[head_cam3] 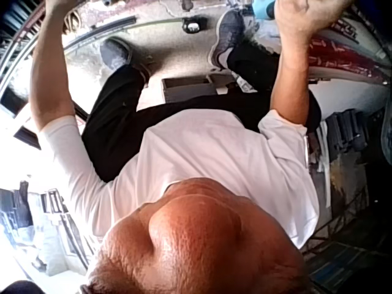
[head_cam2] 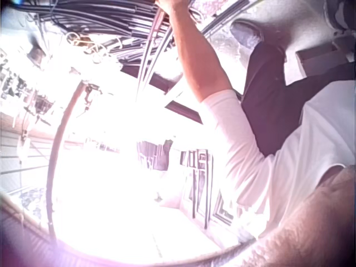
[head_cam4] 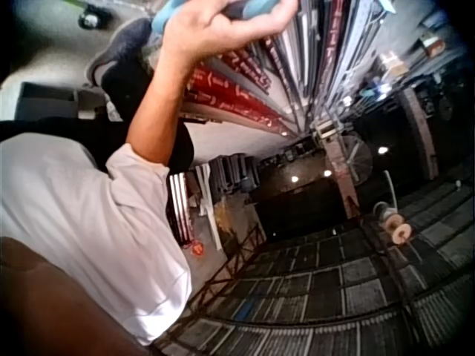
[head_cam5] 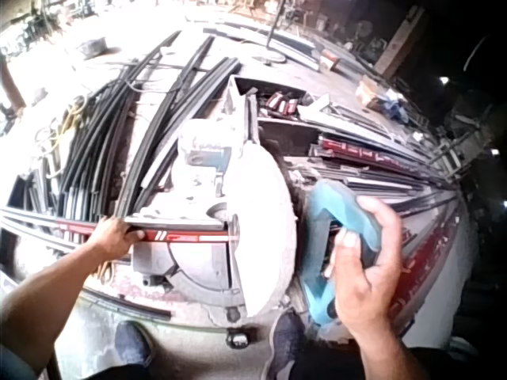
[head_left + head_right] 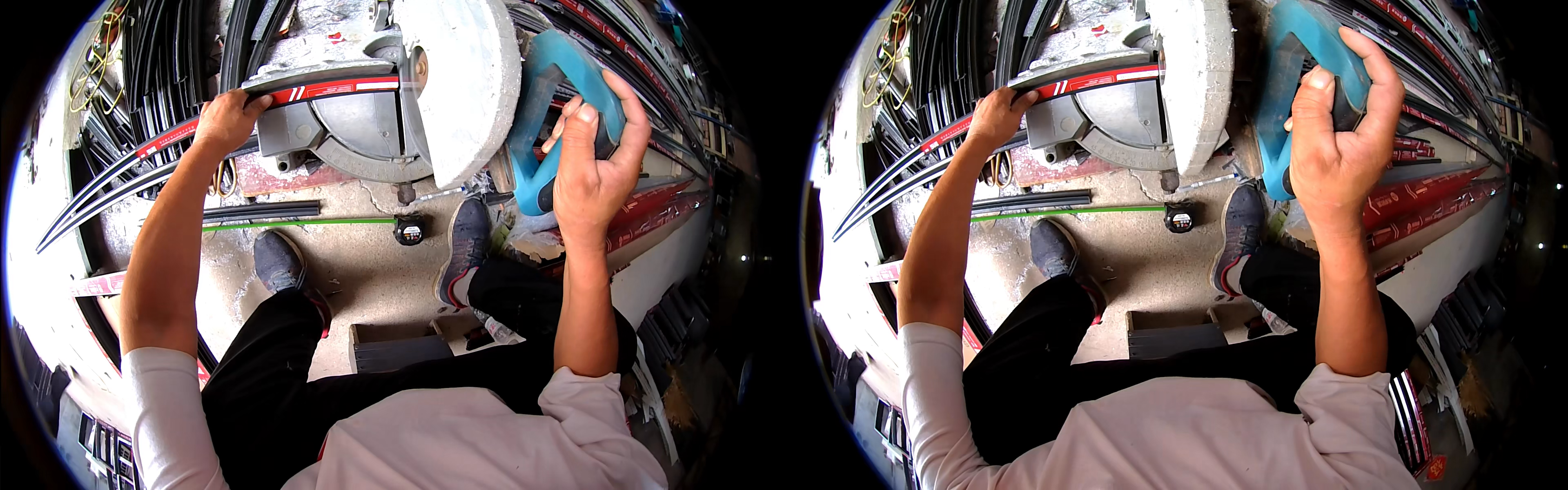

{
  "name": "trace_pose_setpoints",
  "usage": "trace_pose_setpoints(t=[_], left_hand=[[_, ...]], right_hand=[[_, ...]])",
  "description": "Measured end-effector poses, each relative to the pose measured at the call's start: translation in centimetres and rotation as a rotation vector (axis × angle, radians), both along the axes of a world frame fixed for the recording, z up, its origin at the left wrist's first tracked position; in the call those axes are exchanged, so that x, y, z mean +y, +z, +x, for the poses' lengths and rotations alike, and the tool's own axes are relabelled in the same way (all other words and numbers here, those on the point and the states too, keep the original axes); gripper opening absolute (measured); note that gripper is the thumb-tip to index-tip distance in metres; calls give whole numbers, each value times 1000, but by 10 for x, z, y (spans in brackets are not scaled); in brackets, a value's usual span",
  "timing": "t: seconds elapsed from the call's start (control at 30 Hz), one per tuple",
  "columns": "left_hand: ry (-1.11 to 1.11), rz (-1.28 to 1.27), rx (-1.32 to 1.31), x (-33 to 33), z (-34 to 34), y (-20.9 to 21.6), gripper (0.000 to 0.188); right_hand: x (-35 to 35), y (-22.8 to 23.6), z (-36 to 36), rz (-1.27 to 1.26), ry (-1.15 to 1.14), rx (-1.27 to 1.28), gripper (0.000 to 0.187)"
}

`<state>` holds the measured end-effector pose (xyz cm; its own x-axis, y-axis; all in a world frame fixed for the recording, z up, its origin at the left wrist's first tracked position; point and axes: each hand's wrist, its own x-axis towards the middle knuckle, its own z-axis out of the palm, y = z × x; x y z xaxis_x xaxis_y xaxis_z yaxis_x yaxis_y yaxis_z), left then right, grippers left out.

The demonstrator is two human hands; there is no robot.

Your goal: The person measures and cuts long red and black window frame profiles using a miter saw. They use a tape measure to mark lengths, position the profiles on the saw, and cut them to size. The cut pieces are then placed into a larger frame assembly on the floor.

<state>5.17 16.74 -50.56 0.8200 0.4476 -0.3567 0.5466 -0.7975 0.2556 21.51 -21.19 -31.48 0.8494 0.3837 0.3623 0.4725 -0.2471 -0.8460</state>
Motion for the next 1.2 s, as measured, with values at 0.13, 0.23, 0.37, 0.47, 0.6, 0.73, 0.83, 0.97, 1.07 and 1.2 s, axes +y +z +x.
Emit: trace_pose_setpoints(t=[0.13,0.23,0.37,0.47,0.6,0.73,0.83,0.97,1.07,1.2], left_hand=[[5,-9,-15,0,0,-2,65],[-2,-12,-24,2,-1,-3,65],[1,-2,-18,-1,-1,-1,66],[1,6,-14,-2,0,0,67],[-1,15,-2,-1,0,-1,67],[6,5,7,-3,1,2,66],[1,13,-5,-1,0,-2,66],[-2,16,-7,-2,0,-1,66],[18,9,12,-3,1,1,66],[12,23,25,-3,1,2,67]], right_hand=[[0,-1,1,9,17,-12,37],[-1,-1,-1,7,18,-8,37],[-2,-5,-3,7,8,-26,38],[-5,-9,-5,3,8,-44,39],[-6,-14,-6,8,8,-60,40],[-8,-16,-8,8,0,-57,41],[-9,-17,-8,11,4,-62,41],[-10,-20,-8,6,-2,-72,42],[-11,-21,-10,1,9,-63,41],[-13,-23,-9,2,16,-76,42]])
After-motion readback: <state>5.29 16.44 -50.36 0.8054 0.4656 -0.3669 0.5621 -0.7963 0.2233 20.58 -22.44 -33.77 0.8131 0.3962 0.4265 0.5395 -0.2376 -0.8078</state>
